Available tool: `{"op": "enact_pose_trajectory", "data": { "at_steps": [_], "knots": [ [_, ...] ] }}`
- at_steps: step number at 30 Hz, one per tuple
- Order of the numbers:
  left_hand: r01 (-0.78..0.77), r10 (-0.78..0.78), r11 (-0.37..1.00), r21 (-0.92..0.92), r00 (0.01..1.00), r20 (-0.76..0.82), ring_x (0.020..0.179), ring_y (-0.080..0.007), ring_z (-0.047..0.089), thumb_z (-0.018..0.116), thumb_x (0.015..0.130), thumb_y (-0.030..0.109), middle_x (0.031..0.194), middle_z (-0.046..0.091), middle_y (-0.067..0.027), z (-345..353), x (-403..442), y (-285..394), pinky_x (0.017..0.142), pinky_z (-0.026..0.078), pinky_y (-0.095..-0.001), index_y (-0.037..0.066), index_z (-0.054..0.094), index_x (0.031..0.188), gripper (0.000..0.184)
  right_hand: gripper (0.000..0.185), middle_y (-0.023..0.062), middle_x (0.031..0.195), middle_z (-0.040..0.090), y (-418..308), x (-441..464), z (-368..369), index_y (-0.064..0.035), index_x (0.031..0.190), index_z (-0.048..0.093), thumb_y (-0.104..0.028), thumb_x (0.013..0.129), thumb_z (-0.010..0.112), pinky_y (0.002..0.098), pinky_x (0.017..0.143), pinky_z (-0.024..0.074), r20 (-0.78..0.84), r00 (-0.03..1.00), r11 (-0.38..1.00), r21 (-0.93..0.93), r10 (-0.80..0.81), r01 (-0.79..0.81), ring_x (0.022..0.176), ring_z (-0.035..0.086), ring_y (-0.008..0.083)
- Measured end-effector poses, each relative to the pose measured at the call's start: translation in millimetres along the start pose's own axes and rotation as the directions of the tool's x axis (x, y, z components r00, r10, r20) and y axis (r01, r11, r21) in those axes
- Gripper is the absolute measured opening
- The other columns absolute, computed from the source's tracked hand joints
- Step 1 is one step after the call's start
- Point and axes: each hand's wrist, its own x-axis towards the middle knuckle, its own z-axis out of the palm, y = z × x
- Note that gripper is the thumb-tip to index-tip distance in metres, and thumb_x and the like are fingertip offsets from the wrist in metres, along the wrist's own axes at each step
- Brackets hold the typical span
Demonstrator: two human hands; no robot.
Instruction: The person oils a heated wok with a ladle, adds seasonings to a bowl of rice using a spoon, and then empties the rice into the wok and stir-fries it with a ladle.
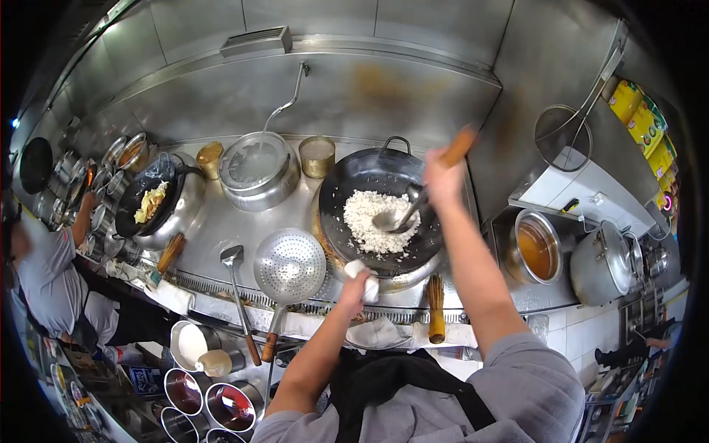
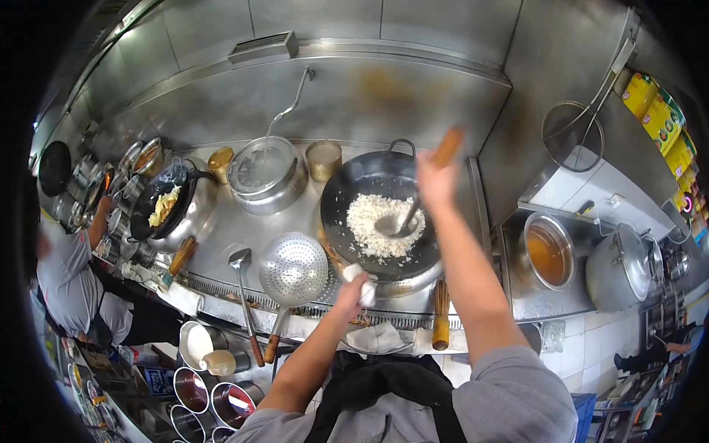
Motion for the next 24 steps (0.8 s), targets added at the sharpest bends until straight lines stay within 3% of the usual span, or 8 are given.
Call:
{"op": "enact_pose_trajectory", "data": {
  "at_steps": [2,6,9,12,15,18,21,24],
  "knots": [
    [0.012,-0.007,0.996,-0.087,0.998,0.06,0.078,-0.0182,0.063,0.059,0.092,0.035,0.094,0.064,-0.0043,-35,-35,-13,0.064,0.051,-0.0349,0.009,0.054,0.118,0.036,0.024,-0.0057,0.052,0.037,34,11,-2,-0.0119,0.078,0.045,-0.015,0.088,0.066,0.0249,0.038,0.0303,0.383,0.923,0.944,0.285,0.043,-0.163,0.039,0.034,0.0066],
    [0.01,-0.001,0.994,0.108,0.996,-0.085,0.084,-0.0178,0.062,0.059,0.092,0.031,0.101,0.064,-0.0073,-119,-140,-39,0.069,0.051,-0.0324,0.005,0.054,0.121,0.04,0.025,-0.0052,0.052,0.038,-55,34,8,-0.0115,0.075,0.043,-0.016,0.088,0.064,0.0241,0.038,0.0296,0.472,0.88,0.954,0.233,0.059,-0.19,0.039,0.033,0.0063],
    [0.051,-0.035,0.997,0.058,0.965,-0.259,0.085,-0.019,0.062,0.061,0.091,0.027,0.103,0.063,-0.008,-168,-209,-60,0.069,0.051,-0.0325,0.003,0.053,0.121,0.04,0.025,-0.0039,0.054,0.043,-90,5,-22,-0.0087,0.07,0.047,-0.017,0.087,0.064,0.022,0.041,0.028,0.556,0.814,0.896,0.431,-0.171,-0.106,0.043,0.038,0.0058],
    [-0.105,0.146,0.985,0.136,0.925,-0.35,0.082,-0.0188,0.061,0.061,0.091,0.03,0.1,0.062,-0.0063,-189,-239,-74,0.067,0.051,-0.0343,0.006,0.051,0.12,0.039,0.03,-0.0001,0.056,0.049,52,-14,6,-0.0049,0.066,0.05,-0.022,0.085,0.067,0.0285,0.047,0.0355,0.473,0.871,0.979,0.199,-0.133,0.042,0.049,0.044,0.0115],
    [-0.181,0.261,0.951,0.25,0.906,-0.333,0.076,-0.0105,0.052,0.063,0.089,0.025,0.086,0.057,0.0002,-170,-253,-51,0.063,0.042,-0.0274,0.006,0.054,0.1,0.023,0.032,0.0015,0.059,0.052,4,33,38,-0.0025,0.068,0.052,-0.025,0.085,0.068,0.0309,0.053,0.0385,0.603,0.79,0.984,-0.178,0.115,-0.008,0.054,0.048,0.013],
    [-0.148,0.255,0.92,0.364,0.93,-0.265,0.066,-0.0092,0.048,0.066,0.085,0.022,0.073,0.053,0.0031,-162,-257,-24,0.058,0.039,-0.0271,0.007,0.056,0.087,0.017,0.032,-0.0027,0.055,0.045,-70,24,35,-0.0098,0.069,0.046,-0.025,0.086,0.067,0.0239,0.042,0.0313,0.592,0.794,0.991,0.073,-0.135,0.114,0.045,0.04,0.007],
    [-0.116,0.196,0.915,0.387,0.965,-0.174,0.066,-0.0095,0.05,0.066,0.083,0.017,0.075,0.055,0.0024,-154,-250,-7,0.058,0.041,-0.0275,0.007,0.056,0.09,0.016,0.029,-0.0026,0.055,0.045,13,9,24,-0.0099,0.071,0.047,-0.024,0.086,0.067,0.0237,0.042,0.0315,0.494,0.827,0.962,0.191,-0.268,0.197,0.046,0.041,0.0067],
    [-0.156,0.217,0.889,0.431,0.971,-0.096,0.069,-0.0102,0.052,0.067,0.083,0.015,0.078,0.056,0.0013,-136,-241,9,0.061,0.043,-0.0273,0.005,0.055,0.099,0.022,0.03,-0.0003,0.062,0.054,25,10,32,-0.0029,0.075,0.056,-0.029,0.085,0.068,0.0335,0.056,0.0423,0.619,0.779,0.99,-0.139,0.096,-0.011,0.057,0.05,0.0137]
  ]
}}
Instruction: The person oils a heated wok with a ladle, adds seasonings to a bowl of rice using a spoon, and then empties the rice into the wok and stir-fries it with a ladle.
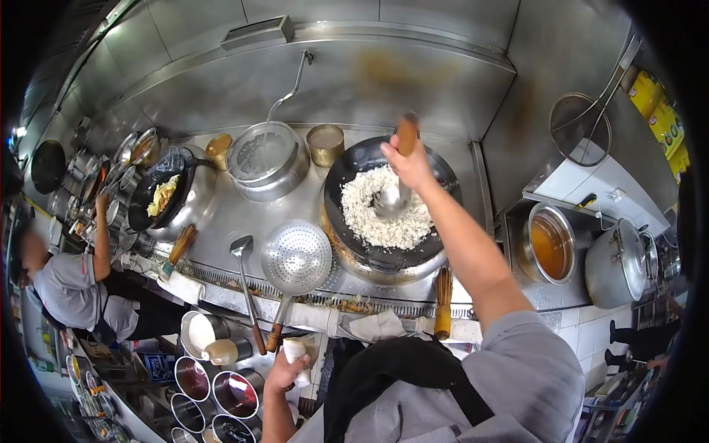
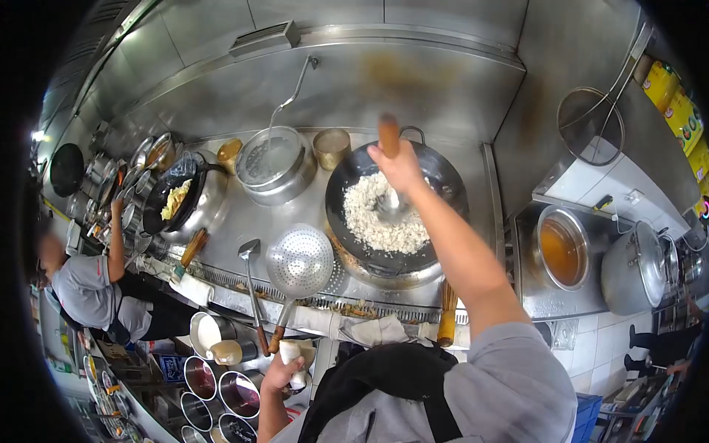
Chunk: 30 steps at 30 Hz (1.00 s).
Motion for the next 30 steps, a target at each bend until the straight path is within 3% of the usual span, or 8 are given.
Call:
{"op": "enact_pose_trajectory", "data": {
  "at_steps": [2,4,8,12,16,24,26,30],
  "knots": [
    [0.038,-0.045,0.994,0.106,0.997,0.065,0.072,-0.0112,0.051,0.067,0.082,0.025,0.083,0.056,0.0002,-1,-6,11,0.063,0.043,-0.0279,0.004,0.055,0.103,0.032,0.029,-0.0001,0.061,0.054,-35,11,-11,-0.0026,0.078,0.056,-0.027,0.085,0.068,0.0328,0.054,0.0424,-0.08,0.997,0.999,-0.046,0.014,-0.018,0.055,0.05,0.014],
    [0.046,-0.055,0.995,0.09,0.994,0.092,0.075,-0.0115,0.052,0.068,0.083,0.025,0.085,0.056,0.0004,-7,3,7,0.065,0.043,-0.0279,0.004,0.054,0.105,0.034,0.026,-0.0047,0.057,0.044,-64,4,-34,-0.0103,0.073,0.048,-0.02,0.088,0.066,0.0228,0.04,0.0286,-0.103,0.995,0.945,0.325,-0.012,0.045,0.043,0.036,0.0063],
    [-0.015,0.013,0.998,0.064,1.0,0.022,0.075,-0.0117,0.054,0.07,0.083,0.026,0.087,0.059,-0.0002,-9,12,-1,0.066,0.045,-0.0291,0.002,0.055,0.111,0.04,0.025,-0.0022,0.056,0.044,-5,-21,-25,-0.0087,0.069,0.046,-0.014,0.09,0.06,0.0226,0.044,0.0323,-0.28,0.899,0.789,0.436,-0.338,0.433,0.044,0.038,0.0071],
    [-0.108,0.069,0.963,0.248,0.984,0.162,0.074,-0.0118,0.054,0.07,0.083,0.025,0.084,0.06,-0.0006,4,19,48,0.066,0.045,-0.0295,0.002,0.055,0.109,0.038,0.03,-0.0007,0.059,0.051,-17,-3,-18,-0.0072,0.069,0.052,-0.026,0.088,0.065,0.0299,0.051,0.0394,-0.015,0.999,0.995,0.094,0.042,-0.041,0.053,0.048,0.0107],
    [0.022,-0.048,0.967,0.252,0.994,0.095,0.076,-0.0121,0.055,0.071,0.081,0.025,0.086,0.061,-0.0011,-31,19,53,0.069,0.046,-0.0287,0.001,0.058,0.111,0.041,0.022,-0.0056,0.055,0.041,-111,-38,-59,-0.0096,0.08,0.049,-0.02,0.089,0.066,0.0214,0.037,0.0264,-0.167,0.982,0.913,0.378,-0.093,0.151,0.04,0.034,0.0043],
    [-0.03,-0.125,0.831,0.556,0.963,0.239,0.081,-0.0191,0.059,0.069,0.082,0.027,0.091,0.064,-0.005,-24,39,17,0.076,0.048,-0.0353,0.004,0.059,0.107,0.035,0.021,-0.0039,0.053,0.04,16,9,-45,-0.0074,0.081,0.047,-0.016,0.089,0.065,0.0246,0.038,0.0305,-0.341,0.937,0.785,0.6,0.081,0.151,0.04,0.037,0.0074],
    [-0.147,0.043,0.916,0.374,0.961,0.272,0.08,-0.0189,0.058,0.069,0.082,0.027,0.088,0.064,-0.0047,0,23,27,0.076,0.048,-0.0355,0.004,0.06,0.106,0.034,0.02,-0.0039,0.055,0.043,-55,-14,-63,-0.0082,0.079,0.048,-0.015,0.09,0.064,0.0241,0.039,0.0311,-0.343,0.936,0.866,0.489,0.081,0.104,0.042,0.037,0.0056],
    [0.062,-0.149,0.944,0.323,0.956,0.253,0.075,-0.0148,0.055,0.068,0.082,0.026,0.083,0.062,-0.0025,-3,11,7,0.07,0.047,-0.0323,0.004,0.061,0.101,0.03,0.023,-0.0033,0.057,0.046,-52,-72,-37,-0.0089,0.072,0.048,-0.013,0.087,0.066,0.0241,0.043,0.0339,-0.398,0.916,0.962,0.266,0.051,0.062,0.047,0.043,0.0057]
  ]
}}
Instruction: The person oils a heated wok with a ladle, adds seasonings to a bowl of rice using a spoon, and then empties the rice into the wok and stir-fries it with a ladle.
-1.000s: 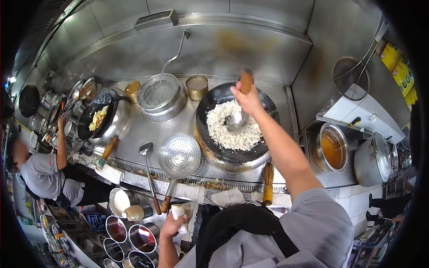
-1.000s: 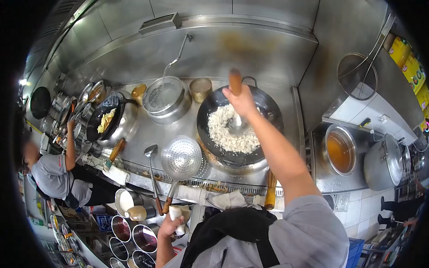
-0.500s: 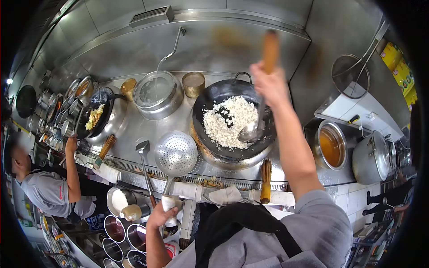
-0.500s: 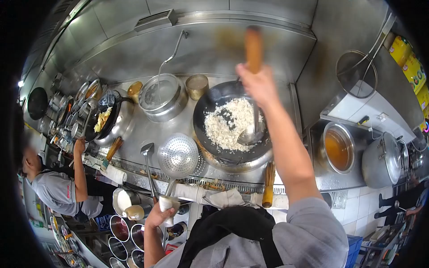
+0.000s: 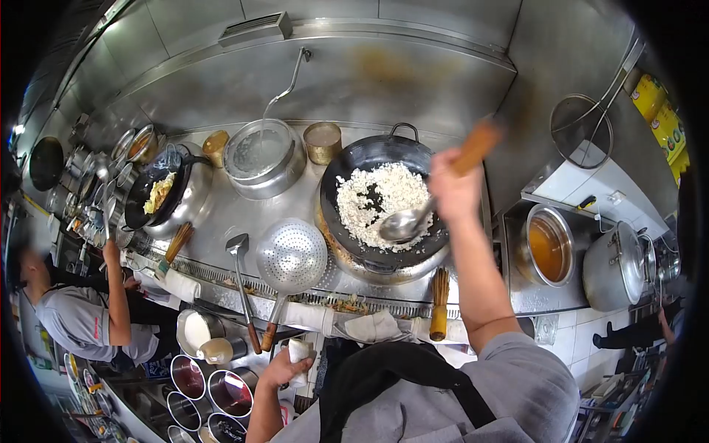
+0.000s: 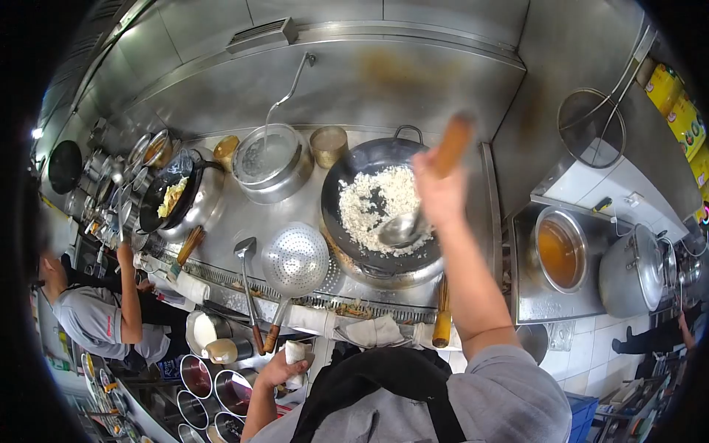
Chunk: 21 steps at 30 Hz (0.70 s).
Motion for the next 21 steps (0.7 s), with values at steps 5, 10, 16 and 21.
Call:
{"op": "enact_pose_trajectory", "data": {
  "at_steps": [5,10,16,21],
  "knots": [
    [0.009,-0.009,1.0,0.011,0.999,0.043,0.077,-0.0139,0.056,0.069,0.082,0.026,0.085,0.062,-0.0024,-3,-4,-15,0.07,0.047,-0.0315,0.004,0.06,0.102,0.031,0.022,-0.0034,0.059,0.048,68,45,13,-0.0076,0.073,0.052,-0.016,0.086,0.067,0.0263,0.047,0.0364,0.187,0.982,0.997,-0.053,-0.038,0.049,0.05,0.045,0.0085],
    [0.008,-0.012,0.999,-0.048,0.996,-0.09,0.08,-0.0153,0.057,0.07,0.081,0.023,0.089,0.062,-0.0034,-26,-13,-17,0.073,0.047,-0.032,0.003,0.057,0.107,0.035,0.022,-0.0033,0.06,0.05,-11,15,-7,-0.0068,0.078,0.053,-0.02,0.087,0.068,0.024,0.043,0.0357,0.032,0.998,0.998,0.015,0.063,-0.063,0.048,0.046,0.0073],
    [-0.028,0.025,0.999,-0.021,0.991,-0.132,0.071,-0.0139,0.054,0.067,0.081,0.024,0.08,0.06,-0.0007,-21,3,-5,0.065,0.045,-0.0297,0.005,0.058,0.1,0.028,0.018,-0.0011,0.056,0.042,58,72,-4,-0.0034,0.089,0.048,-0.014,0.091,0.062,0.0273,0.046,0.039,0.093,0.995,0.982,0.185,0.026,-0.043,0.045,0.041,0.01],
    [0.031,-0.03,1.0,0.003,0.999,-0.03,0.072,-0.0133,0.054,0.068,0.08,0.031,0.079,0.06,-0.0012,-13,16,-16,0.065,0.045,-0.0306,0.004,0.06,0.096,0.032,0.021,-0.0011,0.053,0.045,-39,40,-36,-0.0033,0.082,0.052,-0.018,0.09,0.064,0.0253,0.038,0.0352,-0.032,0.999,1.0,0.019,0.017,-0.017,0.041,0.042,0.0085]
  ]
}}
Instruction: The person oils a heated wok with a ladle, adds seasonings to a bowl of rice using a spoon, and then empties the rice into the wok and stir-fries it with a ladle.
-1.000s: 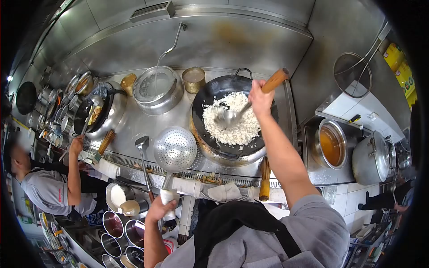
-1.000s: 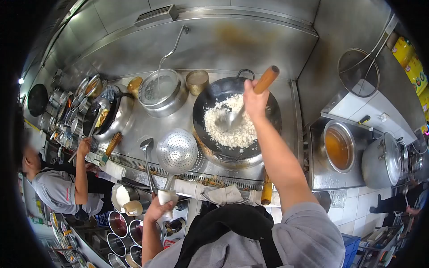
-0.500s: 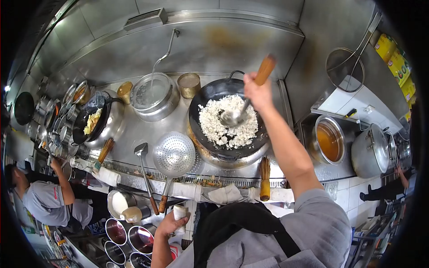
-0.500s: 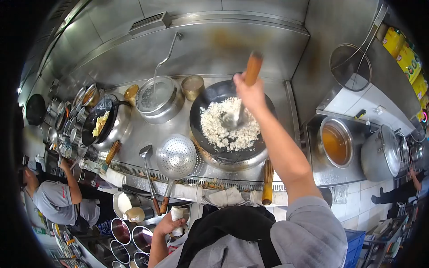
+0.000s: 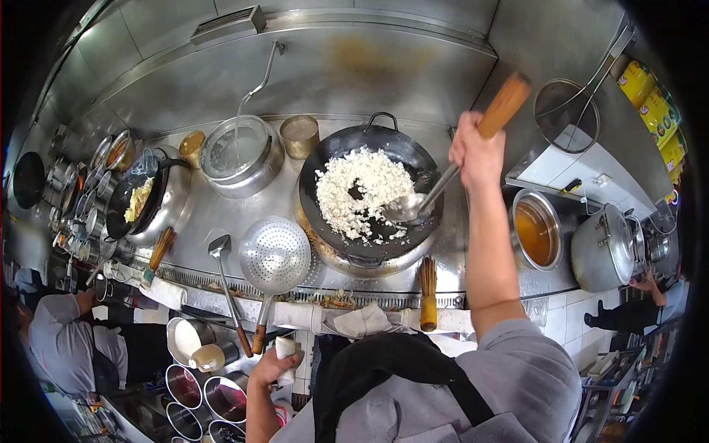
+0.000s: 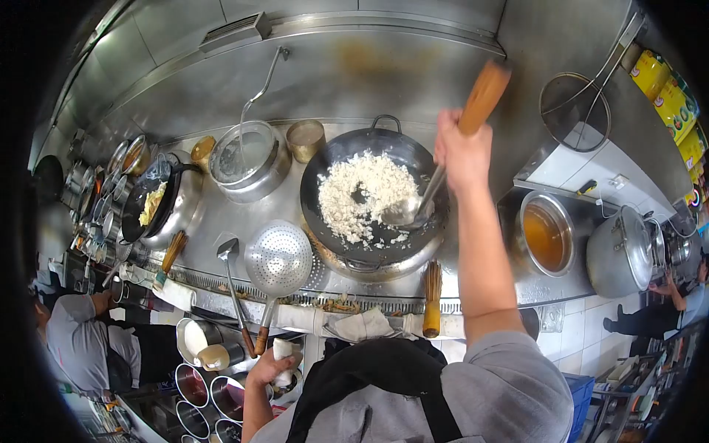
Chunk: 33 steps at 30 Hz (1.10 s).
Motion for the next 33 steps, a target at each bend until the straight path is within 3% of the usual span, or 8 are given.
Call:
{"op": "enact_pose_trajectory", "data": {
  "at_steps": [2,5,13,15,21,25,29,33],
  "knots": [
    [-0.028,0.029,0.999,-0.022,0.998,0.048,0.072,-0.0128,0.054,0.067,0.08,0.036,0.08,0.061,-0.0016,10,4,22,0.065,0.045,-0.0304,0.004,0.06,0.095,0.036,0.024,-0.0023,0.055,0.042,76,-10,3,-0.0053,0.081,0.049,-0.023,0.091,0.062,0.0256,0.039,0.0315,-0.115,0.993,0.995,-0.101,0.002,-0.014,0.041,0.036,0.0078],
    [-0.061,0.058,0.997,0.04,0.996,0.073,0.072,-0.0131,0.054,0.067,0.079,0.035,0.081,0.061,-0.0016,23,17,35,0.065,0.046,-0.0303,0.004,0.06,0.097,0.036,0.023,-0.0019,0.057,0.045,137,18,1,-0.0058,0.083,0.051,-0.023,0.091,0.064,0.0247,0.042,0.0371,0.278,0.96,0.925,0.372,-0.023,-0.085,0.045,0.043,0.009],
    [-0.054,0.058,0.99,-0.127,0.998,0.022,0.082,-0.0131,0.056,0.068,0.083,0.038,0.092,0.062,-0.0031,23,31,39,0.073,0.047,-0.0301,0.001,0.059,0.11,0.047,0.027,-0.0044,0.05,0.037,88,30,-20,-0.0086,0.076,0.047,-0.024,0.09,0.065,0.0249,0.038,0.0286,-0.33,0.944,1.0,0.014,-0.017,0.023,0.038,0.033,0.0087],
    [-0.053,0.063,0.988,-0.144,0.996,0.067,0.082,-0.0126,0.055,0.067,0.085,0.036,0.092,0.062,-0.0031,31,52,36,0.073,0.047,-0.0303,0.001,0.059,0.11,0.043,0.022,-0.0043,0.051,0.036,133,42,-21,-0.0084,0.081,0.047,-0.022,0.091,0.063,0.0272,0.038,0.031,-0.046,0.999,0.932,0.363,0.012,0.005,0.037,0.033,0.0096],
    [-0.025,0.041,0.893,-0.449,0.999,0.027,0.095,-0.0157,0.057,0.055,0.094,0.041,0.113,0.06,-0.007,87,106,63,0.086,0.046,-0.0328,0.002,0.047,0.128,0.053,0.018,-0.0058,0.053,0.038,13,46,-11,-0.006,0.085,0.051,-0.017,0.089,0.064,0.0231,0.038,0.0256,0.02,0.978,0.916,0.355,-0.208,0.187,0.041,0.032,0.0045],
    [0.01,-0.078,0.639,-0.769,0.996,-0.051,0.082,-0.0177,0.061,0.045,0.097,0.048,0.097,0.061,-0.0047,111,157,110,0.072,0.05,-0.034,0.004,0.052,0.118,0.049,0.023,-0.0044,0.05,0.036,135,49,19,-0.0069,0.076,0.046,-0.017,0.092,0.06,0.0257,0.038,0.0331,-0.274,0.955,0.976,0.15,-0.114,0.16,0.04,0.034,0.0065],
    [0.097,-0.119,0.668,-0.738,0.993,0.022,0.066,-0.0196,0.062,0.054,0.092,0.051,0.084,0.062,-0.0055,120,216,121,0.057,0.05,-0.039,0.005,0.055,0.108,0.049,0.021,-0.0029,0.052,0.039,65,70,56,-0.0072,0.085,0.048,-0.02,0.09,0.064,0.0261,0.037,0.0294,0.124,0.988,0.986,0.128,0.092,-0.108,0.039,0.035,0.0075],
    [0.023,-0.114,0.81,-0.586,0.986,-0.119,0.066,-0.0189,0.062,0.065,0.087,0.031,0.081,0.062,-0.0057,134,227,132,0.05,0.049,-0.0397,0.006,0.057,0.1,0.029,0.024,-0.0017,0.053,0.043,71,19,58,-0.0085,0.074,0.048,-0.018,0.091,0.061,0.0245,0.043,0.0332,0.264,0.931,0.859,0.505,-0.253,0.091,0.047,0.042,0.0082]
  ]
}}
